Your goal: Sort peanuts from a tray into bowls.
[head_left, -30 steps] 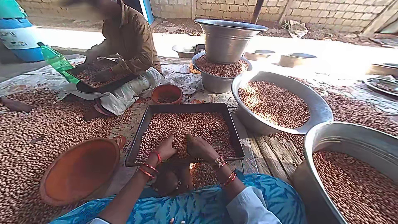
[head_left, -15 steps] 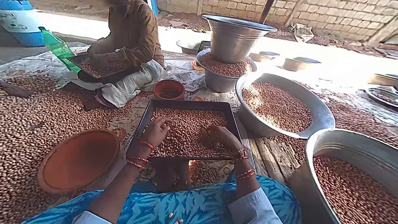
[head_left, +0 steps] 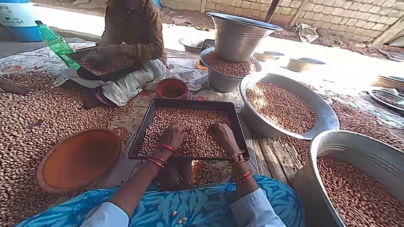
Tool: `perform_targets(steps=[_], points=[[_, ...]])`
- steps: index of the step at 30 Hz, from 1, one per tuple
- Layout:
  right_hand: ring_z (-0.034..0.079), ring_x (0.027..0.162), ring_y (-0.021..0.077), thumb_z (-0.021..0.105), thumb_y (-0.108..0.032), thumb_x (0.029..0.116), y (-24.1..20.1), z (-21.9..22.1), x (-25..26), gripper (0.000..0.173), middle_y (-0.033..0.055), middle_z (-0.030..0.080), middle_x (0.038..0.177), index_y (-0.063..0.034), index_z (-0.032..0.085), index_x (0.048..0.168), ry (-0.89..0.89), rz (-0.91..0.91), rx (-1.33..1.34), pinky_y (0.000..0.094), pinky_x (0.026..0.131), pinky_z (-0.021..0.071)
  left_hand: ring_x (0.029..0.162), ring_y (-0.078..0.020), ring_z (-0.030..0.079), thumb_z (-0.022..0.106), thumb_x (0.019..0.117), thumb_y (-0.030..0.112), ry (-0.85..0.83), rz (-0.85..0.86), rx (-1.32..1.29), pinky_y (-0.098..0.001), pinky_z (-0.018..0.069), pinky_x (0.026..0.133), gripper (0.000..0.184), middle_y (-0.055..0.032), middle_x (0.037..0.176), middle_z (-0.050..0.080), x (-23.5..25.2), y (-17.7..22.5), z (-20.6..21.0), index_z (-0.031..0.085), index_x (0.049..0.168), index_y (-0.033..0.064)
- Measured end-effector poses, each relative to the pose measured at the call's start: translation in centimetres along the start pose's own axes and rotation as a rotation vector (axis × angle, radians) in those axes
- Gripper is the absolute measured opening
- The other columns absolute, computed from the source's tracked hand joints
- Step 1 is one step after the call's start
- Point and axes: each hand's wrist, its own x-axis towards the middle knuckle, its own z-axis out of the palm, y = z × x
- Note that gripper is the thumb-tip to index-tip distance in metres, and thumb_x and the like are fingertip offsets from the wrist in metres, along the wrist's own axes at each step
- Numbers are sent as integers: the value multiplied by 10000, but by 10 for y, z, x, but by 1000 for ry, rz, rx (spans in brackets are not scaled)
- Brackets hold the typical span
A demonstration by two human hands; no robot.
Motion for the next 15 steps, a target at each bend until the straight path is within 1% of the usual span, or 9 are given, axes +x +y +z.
perform_targets(steps=[1,3,4,6,8,10,12,13,15], points=[[688,1081,341,597,-197,1010,0,1,0,244,171,735,1110,-58,744,1147,-20,12,-24,548,939,505,1178,-347,648,621,1007,106,31,-13,-109,-484,491,1041,241,-217,1213,682,-1,-6,-2,716,1206,11],[683,1102,362,590,-198,1006,1,5,1,247,184,732,1122,-46,747,1122,-86,5,-87,567,941,502,965,-227,712,594,1014,75,69,-67,-400,-390,562,909,242,-174,1128,708,-2,-19,-11,654,1225,-27],[679,1100,373,602,-195,995,2,7,2,239,192,729,1118,-40,751,1100,-130,-14,-117,579,931,499,834,-166,705,539,1025,47,71,-87,-534,-330,593,799,249,-154,1084,686,-3,-25,-15,602,1249,-44],[679,1077,385,651,-206,958,4,12,2,222,199,729,1094,-37,760,1050,-208,-69,-154,600,908,499,691,-98,618,490,1005,5,67,-87,-630,-266,539,656,282,-127,1014,650,-6,-31,-23,558,1274,-47],[674,1065,386,682,-223,943,5,18,3,217,196,727,1081,-48,766,1039,-256,-109,-180,604,905,496,720,-123,569,544,1001,37,-19,-49,-506,-314,484,703,272,-118,964,660,-9,-28,-28,601,1263,-11],[674,1073,386,671,-228,951,4,19,3,222,194,728,1084,-53,766,1050,-270,-124,-204,606,905,496,751,-172,587,584,1027,112,-138,2,-342,-377,501,764,225,-109,912,668,-13,-16,-28,667,1219,29],[676,1055,373,669,-224,949,5,19,4,213,181,731,1066,-63,770,1045,-275,-138,-206,596,899,494,774,-266,606,573,1039,128,-218,39,-191,-457,499,793,223,-150,881,668,-17,-2,-23,706,1196,43],[679,1041,367,671,-224,947,6,19,3,209,174,733,1055,-68,771,1043,-277,-142,-200,594,894,496,822,-315,635,559,1039,118,-250,44,-127,-499,506,832,233,-178,914,685,-19,4,-20,714,1199,47],[683,1034,365,661,-225,950,6,19,3,212,172,736,1050,-72,770,1048,-276,-141,-189,594,892,496,992,-370,685,546,1040,101,-291,44,-52,-544,509,946,259,-213,1081,720,-20,12,-14,717,1228,51]])
